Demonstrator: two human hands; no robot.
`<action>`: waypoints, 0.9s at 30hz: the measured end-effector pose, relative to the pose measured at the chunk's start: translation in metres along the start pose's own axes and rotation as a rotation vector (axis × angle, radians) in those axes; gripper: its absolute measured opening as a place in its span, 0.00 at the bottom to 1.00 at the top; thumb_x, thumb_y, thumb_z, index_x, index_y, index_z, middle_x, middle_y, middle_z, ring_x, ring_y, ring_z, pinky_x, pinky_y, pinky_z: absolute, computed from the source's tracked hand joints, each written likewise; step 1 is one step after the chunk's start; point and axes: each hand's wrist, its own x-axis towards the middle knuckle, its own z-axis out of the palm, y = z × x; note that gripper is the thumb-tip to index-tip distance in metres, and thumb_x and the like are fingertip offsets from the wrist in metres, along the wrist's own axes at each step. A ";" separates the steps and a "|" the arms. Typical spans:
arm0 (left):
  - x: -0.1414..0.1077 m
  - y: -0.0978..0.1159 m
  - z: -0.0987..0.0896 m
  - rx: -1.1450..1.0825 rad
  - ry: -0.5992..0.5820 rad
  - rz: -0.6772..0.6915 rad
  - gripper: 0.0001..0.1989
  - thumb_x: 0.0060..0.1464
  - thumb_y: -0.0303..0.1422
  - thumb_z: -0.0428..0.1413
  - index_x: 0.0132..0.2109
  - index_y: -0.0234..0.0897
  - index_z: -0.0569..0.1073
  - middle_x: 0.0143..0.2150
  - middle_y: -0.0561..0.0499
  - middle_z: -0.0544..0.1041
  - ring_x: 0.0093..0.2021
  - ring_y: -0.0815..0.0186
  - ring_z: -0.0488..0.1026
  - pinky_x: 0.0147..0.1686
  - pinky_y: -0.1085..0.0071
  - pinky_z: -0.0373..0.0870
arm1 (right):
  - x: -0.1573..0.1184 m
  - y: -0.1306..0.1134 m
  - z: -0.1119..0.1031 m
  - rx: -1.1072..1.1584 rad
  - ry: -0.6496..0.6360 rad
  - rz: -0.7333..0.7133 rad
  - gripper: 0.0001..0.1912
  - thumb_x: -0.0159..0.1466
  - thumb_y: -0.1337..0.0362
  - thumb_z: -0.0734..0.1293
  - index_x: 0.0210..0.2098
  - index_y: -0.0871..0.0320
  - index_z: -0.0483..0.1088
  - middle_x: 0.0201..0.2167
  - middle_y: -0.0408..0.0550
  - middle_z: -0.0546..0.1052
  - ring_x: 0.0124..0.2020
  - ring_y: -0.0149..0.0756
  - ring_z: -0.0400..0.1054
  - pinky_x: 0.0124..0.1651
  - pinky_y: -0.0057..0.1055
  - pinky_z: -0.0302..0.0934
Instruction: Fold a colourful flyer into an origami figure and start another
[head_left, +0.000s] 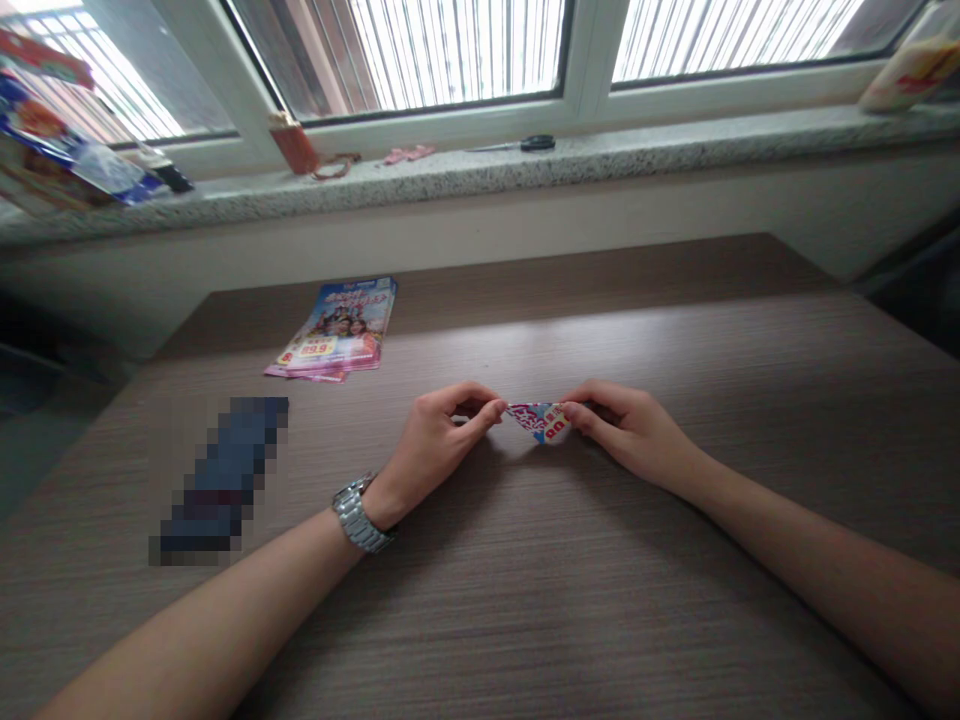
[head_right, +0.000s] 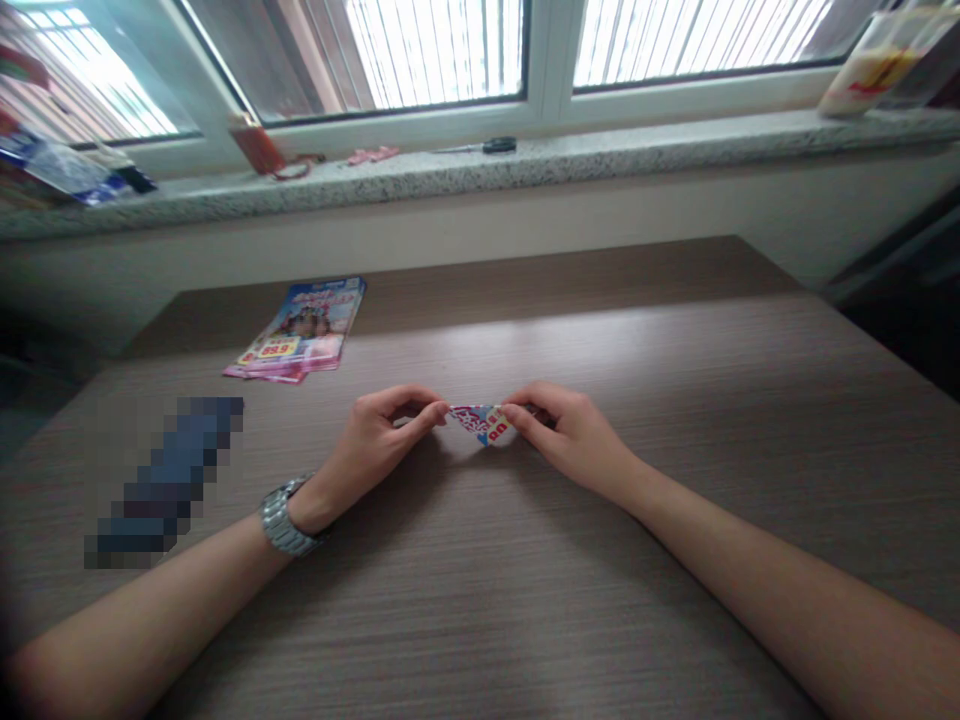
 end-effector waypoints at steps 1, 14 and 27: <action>0.000 0.000 0.000 0.006 -0.004 0.003 0.11 0.65 0.39 0.59 0.39 0.36 0.80 0.33 0.51 0.82 0.32 0.70 0.77 0.35 0.77 0.72 | 0.000 0.000 0.000 -0.002 -0.001 -0.001 0.14 0.71 0.54 0.65 0.42 0.56 0.78 0.36 0.47 0.83 0.35 0.37 0.75 0.37 0.33 0.66; 0.000 0.005 -0.003 0.110 -0.034 0.030 0.11 0.66 0.35 0.57 0.37 0.35 0.79 0.30 0.52 0.81 0.30 0.70 0.76 0.33 0.76 0.69 | -0.001 0.001 0.002 -0.042 0.021 0.020 0.13 0.69 0.54 0.68 0.46 0.54 0.78 0.34 0.45 0.82 0.29 0.33 0.72 0.31 0.30 0.64; -0.002 -0.005 0.000 0.485 -0.001 0.381 0.13 0.66 0.31 0.56 0.56 0.38 0.75 0.53 0.43 0.77 0.52 0.59 0.74 0.53 0.59 0.73 | 0.001 0.003 0.002 -0.230 0.055 -0.112 0.08 0.70 0.60 0.67 0.44 0.55 0.78 0.38 0.49 0.80 0.38 0.39 0.73 0.41 0.36 0.66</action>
